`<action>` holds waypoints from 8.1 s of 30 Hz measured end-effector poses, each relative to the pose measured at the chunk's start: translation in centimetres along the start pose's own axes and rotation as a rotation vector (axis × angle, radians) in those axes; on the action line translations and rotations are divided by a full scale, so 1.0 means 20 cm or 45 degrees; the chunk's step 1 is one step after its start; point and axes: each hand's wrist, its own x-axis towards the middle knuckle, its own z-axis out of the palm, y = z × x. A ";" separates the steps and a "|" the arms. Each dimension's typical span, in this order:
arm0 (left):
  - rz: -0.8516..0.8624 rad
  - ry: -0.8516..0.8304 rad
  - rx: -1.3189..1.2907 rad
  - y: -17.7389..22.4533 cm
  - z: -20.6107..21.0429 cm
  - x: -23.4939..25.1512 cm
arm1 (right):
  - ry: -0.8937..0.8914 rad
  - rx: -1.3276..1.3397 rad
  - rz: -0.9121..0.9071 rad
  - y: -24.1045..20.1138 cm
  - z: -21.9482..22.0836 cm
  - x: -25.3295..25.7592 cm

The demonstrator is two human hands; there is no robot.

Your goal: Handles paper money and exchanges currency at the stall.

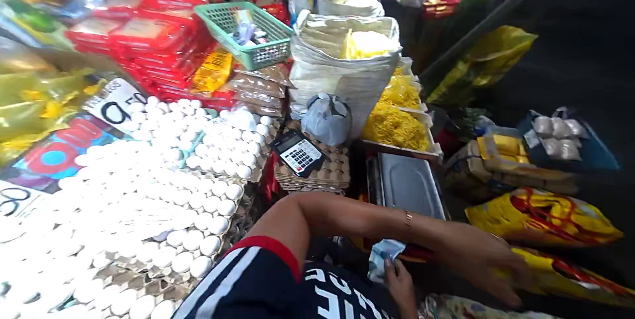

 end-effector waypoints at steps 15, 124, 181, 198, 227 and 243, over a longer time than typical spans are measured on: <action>-0.631 1.940 -0.356 -0.43 -0.40 -1.67 | -1.245 0.313 -1.221 -1.67 0.87 0.81; -1.452 3.241 -0.230 -0.42 -0.09 -1.86 | -0.938 -0.747 -1.297 -3.55 2.29 2.73; -0.783 2.716 0.194 -0.32 -0.38 -1.89 | -2.007 0.647 -0.663 -2.21 1.33 0.95; -0.557 2.980 -0.855 -0.46 -0.16 -2.02 | -1.794 -0.170 -1.157 -2.10 1.47 0.82; -0.108 2.902 -0.756 -0.58 -0.02 -2.01 | -1.613 0.213 -1.124 -1.94 1.41 0.71; -0.251 2.693 -0.736 -0.74 -0.21 -1.79 | -1.173 0.189 -1.085 -1.82 1.24 0.82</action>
